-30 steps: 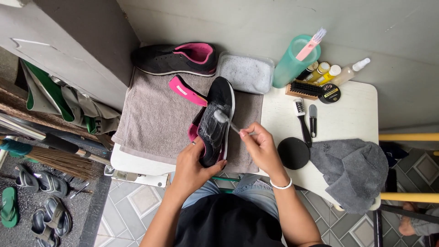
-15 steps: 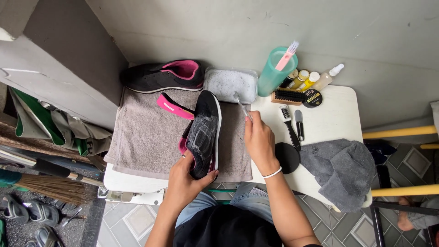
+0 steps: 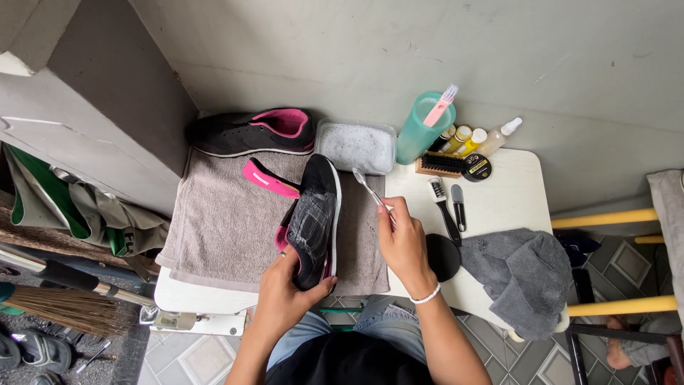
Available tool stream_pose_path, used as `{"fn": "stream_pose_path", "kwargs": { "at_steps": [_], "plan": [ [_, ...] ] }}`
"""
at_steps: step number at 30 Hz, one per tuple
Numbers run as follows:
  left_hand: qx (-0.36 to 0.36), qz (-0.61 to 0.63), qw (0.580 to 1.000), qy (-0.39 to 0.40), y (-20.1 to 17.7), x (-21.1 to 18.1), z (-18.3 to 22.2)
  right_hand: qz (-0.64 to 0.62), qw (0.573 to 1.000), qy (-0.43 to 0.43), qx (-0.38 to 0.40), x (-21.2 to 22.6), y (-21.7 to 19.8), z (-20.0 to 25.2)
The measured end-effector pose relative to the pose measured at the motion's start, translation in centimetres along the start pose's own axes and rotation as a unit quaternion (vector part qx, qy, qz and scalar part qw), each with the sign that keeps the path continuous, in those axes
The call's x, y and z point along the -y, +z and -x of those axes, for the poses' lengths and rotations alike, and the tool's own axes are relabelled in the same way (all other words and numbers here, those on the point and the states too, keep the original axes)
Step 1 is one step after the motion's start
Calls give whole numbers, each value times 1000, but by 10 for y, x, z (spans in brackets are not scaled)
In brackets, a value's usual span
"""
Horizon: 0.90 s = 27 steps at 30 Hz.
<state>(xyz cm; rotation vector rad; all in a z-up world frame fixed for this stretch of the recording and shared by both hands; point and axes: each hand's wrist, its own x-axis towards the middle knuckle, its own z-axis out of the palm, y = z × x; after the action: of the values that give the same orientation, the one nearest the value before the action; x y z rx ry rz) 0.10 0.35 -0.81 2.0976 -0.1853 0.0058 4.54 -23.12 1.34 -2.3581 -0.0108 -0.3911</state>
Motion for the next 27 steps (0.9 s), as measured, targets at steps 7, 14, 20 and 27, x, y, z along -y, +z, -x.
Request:
{"fn": "stream_pose_path", "kwargs": {
  "at_steps": [7, 14, 20, 27],
  "plan": [
    [-1, 15, 1000, -18, 0, 2, 1, -68, 998, 13, -12, -12, 45, -30],
    [-5, 46, 999, -6, -2, 7, 3, 23, 998, 48, 32, -11, 46, -2],
    [-5, 40, 999, -8, -2, 9, 3, 59, 998, 33, -8, -18, 38, 11],
    [-3, 24, 1000, -7, -1, 9, 4, 50, 997, -51, -36, -12, 46, -17]
  ]
}}
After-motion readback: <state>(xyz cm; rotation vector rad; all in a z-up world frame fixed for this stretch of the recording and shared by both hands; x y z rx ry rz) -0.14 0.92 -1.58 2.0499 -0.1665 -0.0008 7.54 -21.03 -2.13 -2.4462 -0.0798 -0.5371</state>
